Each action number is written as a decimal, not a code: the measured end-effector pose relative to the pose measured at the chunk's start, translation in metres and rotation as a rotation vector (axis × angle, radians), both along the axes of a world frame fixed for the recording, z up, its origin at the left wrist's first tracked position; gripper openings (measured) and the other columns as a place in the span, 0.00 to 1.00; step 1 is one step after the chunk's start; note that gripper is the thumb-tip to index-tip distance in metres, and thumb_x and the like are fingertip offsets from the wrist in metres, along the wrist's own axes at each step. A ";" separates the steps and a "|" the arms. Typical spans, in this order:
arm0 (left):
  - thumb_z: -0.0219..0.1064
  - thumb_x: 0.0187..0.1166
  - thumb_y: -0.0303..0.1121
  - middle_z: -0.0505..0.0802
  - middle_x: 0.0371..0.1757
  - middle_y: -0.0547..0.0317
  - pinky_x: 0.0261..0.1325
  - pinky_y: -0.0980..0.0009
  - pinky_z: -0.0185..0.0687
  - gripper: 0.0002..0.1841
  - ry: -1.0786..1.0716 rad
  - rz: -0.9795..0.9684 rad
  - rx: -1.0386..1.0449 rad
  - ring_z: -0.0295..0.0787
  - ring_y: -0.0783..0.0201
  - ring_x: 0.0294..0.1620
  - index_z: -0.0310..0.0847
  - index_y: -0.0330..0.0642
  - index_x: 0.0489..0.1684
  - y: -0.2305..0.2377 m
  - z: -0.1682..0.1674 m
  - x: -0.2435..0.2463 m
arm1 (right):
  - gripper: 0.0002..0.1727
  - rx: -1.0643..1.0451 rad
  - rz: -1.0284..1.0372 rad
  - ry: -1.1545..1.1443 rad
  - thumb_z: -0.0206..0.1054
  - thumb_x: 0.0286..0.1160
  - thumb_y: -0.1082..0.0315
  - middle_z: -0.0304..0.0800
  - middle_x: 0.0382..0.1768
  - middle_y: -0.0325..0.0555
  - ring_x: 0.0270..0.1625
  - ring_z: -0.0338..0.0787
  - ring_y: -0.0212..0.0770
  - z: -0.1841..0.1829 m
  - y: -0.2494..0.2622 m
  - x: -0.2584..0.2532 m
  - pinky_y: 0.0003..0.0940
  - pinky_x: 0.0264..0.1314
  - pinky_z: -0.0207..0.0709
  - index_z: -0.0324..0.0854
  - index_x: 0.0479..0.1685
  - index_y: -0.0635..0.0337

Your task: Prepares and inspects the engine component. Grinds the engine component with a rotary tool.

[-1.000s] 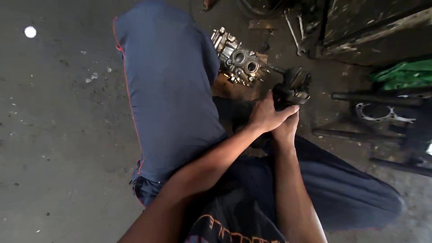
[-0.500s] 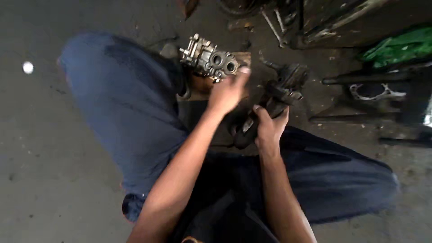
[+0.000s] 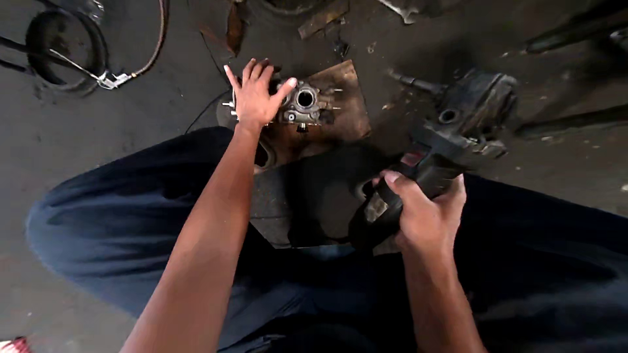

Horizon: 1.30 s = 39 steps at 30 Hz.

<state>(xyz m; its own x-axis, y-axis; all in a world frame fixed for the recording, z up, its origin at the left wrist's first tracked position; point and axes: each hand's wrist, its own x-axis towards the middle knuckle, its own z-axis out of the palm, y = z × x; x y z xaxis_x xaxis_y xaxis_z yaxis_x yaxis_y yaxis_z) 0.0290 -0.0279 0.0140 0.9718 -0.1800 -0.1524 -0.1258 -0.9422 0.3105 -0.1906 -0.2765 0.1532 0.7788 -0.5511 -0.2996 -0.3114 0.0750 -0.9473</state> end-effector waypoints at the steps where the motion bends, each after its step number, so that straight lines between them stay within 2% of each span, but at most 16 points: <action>1: 0.42 0.76 0.81 0.83 0.81 0.61 0.92 0.29 0.15 0.47 0.012 0.011 -0.013 0.61 0.53 0.93 0.83 0.54 0.76 0.002 0.002 0.008 | 0.33 -0.001 0.000 0.007 0.78 0.53 0.70 0.92 0.45 0.43 0.43 0.96 0.40 -0.001 0.000 0.000 0.39 0.45 0.95 0.71 0.64 0.61; 2: 0.44 0.75 0.81 0.87 0.76 0.59 0.92 0.29 0.16 0.46 0.038 0.023 -0.013 0.66 0.54 0.90 0.87 0.54 0.71 0.002 0.004 0.018 | 0.33 -0.002 -0.001 0.013 0.78 0.53 0.69 0.92 0.45 0.42 0.43 0.96 0.40 -0.003 0.000 0.000 0.39 0.45 0.95 0.71 0.64 0.60; 6: 0.45 0.72 0.83 0.91 0.70 0.59 0.93 0.30 0.19 0.45 0.202 0.057 -0.004 0.76 0.58 0.84 0.88 0.59 0.67 0.003 0.010 0.056 | 0.33 0.041 0.011 -0.004 0.77 0.55 0.69 0.91 0.43 0.45 0.39 0.96 0.44 -0.006 0.002 -0.003 0.43 0.42 0.96 0.69 0.64 0.62; 8: 0.44 0.72 0.83 0.92 0.69 0.58 0.93 0.29 0.21 0.45 0.239 0.063 -0.011 0.78 0.58 0.81 0.88 0.59 0.66 0.005 0.010 0.072 | 0.32 0.061 0.023 -0.022 0.76 0.56 0.69 0.91 0.42 0.47 0.38 0.96 0.47 -0.006 0.003 -0.004 0.45 0.42 0.96 0.68 0.64 0.63; 12: 0.42 0.73 0.83 0.91 0.71 0.60 0.93 0.30 0.23 0.46 0.276 0.070 -0.031 0.77 0.58 0.83 0.87 0.60 0.69 0.008 0.007 0.088 | 0.34 0.024 0.070 -0.050 0.76 0.57 0.69 0.91 0.44 0.46 0.41 0.95 0.45 -0.009 0.003 -0.004 0.45 0.45 0.95 0.66 0.66 0.65; 16: 0.37 0.77 0.81 0.85 0.79 0.61 0.94 0.31 0.19 0.46 0.322 0.067 -0.051 0.70 0.59 0.88 0.82 0.60 0.77 0.008 0.009 0.095 | 0.34 -0.019 0.072 -0.021 0.75 0.56 0.70 0.91 0.43 0.45 0.40 0.96 0.44 -0.014 0.006 -0.003 0.44 0.43 0.95 0.65 0.66 0.65; 22: 0.38 0.77 0.81 0.83 0.81 0.64 0.94 0.31 0.18 0.45 0.369 0.074 -0.062 0.69 0.59 0.89 0.79 0.63 0.80 0.009 0.010 0.105 | 0.34 -0.062 0.085 0.019 0.76 0.55 0.69 0.91 0.43 0.43 0.39 0.96 0.43 -0.018 0.015 -0.002 0.42 0.42 0.95 0.67 0.65 0.64; 28: 0.39 0.74 0.82 0.85 0.79 0.63 0.94 0.30 0.22 0.46 0.384 0.070 -0.076 0.71 0.59 0.87 0.81 0.63 0.78 0.011 0.005 0.119 | 0.34 -0.087 0.099 0.064 0.77 0.54 0.68 0.91 0.43 0.43 0.38 0.96 0.42 -0.019 0.022 0.003 0.40 0.41 0.95 0.68 0.65 0.64; 32: 0.42 0.71 0.84 0.86 0.78 0.61 0.93 0.29 0.20 0.48 0.351 0.035 -0.045 0.72 0.57 0.87 0.81 0.62 0.77 0.011 0.008 0.104 | 0.35 -0.112 0.094 0.076 0.78 0.53 0.66 0.91 0.44 0.41 0.40 0.95 0.40 -0.017 0.024 0.003 0.39 0.44 0.95 0.69 0.65 0.64; 35: 0.43 0.74 0.82 0.89 0.75 0.60 0.93 0.30 0.17 0.45 0.264 0.039 0.002 0.71 0.54 0.87 0.83 0.61 0.76 0.002 0.012 0.072 | 0.35 -0.126 0.103 0.035 0.80 0.53 0.63 0.92 0.44 0.43 0.42 0.95 0.40 -0.017 0.019 0.003 0.39 0.45 0.95 0.70 0.64 0.65; 39: 0.44 0.76 0.80 0.90 0.73 0.62 0.91 0.28 0.16 0.45 0.158 0.024 0.034 0.73 0.55 0.85 0.84 0.56 0.74 -0.001 0.012 0.036 | 0.34 -0.107 0.100 0.023 0.79 0.53 0.66 0.91 0.45 0.40 0.43 0.95 0.38 -0.010 0.014 0.003 0.37 0.47 0.94 0.70 0.63 0.64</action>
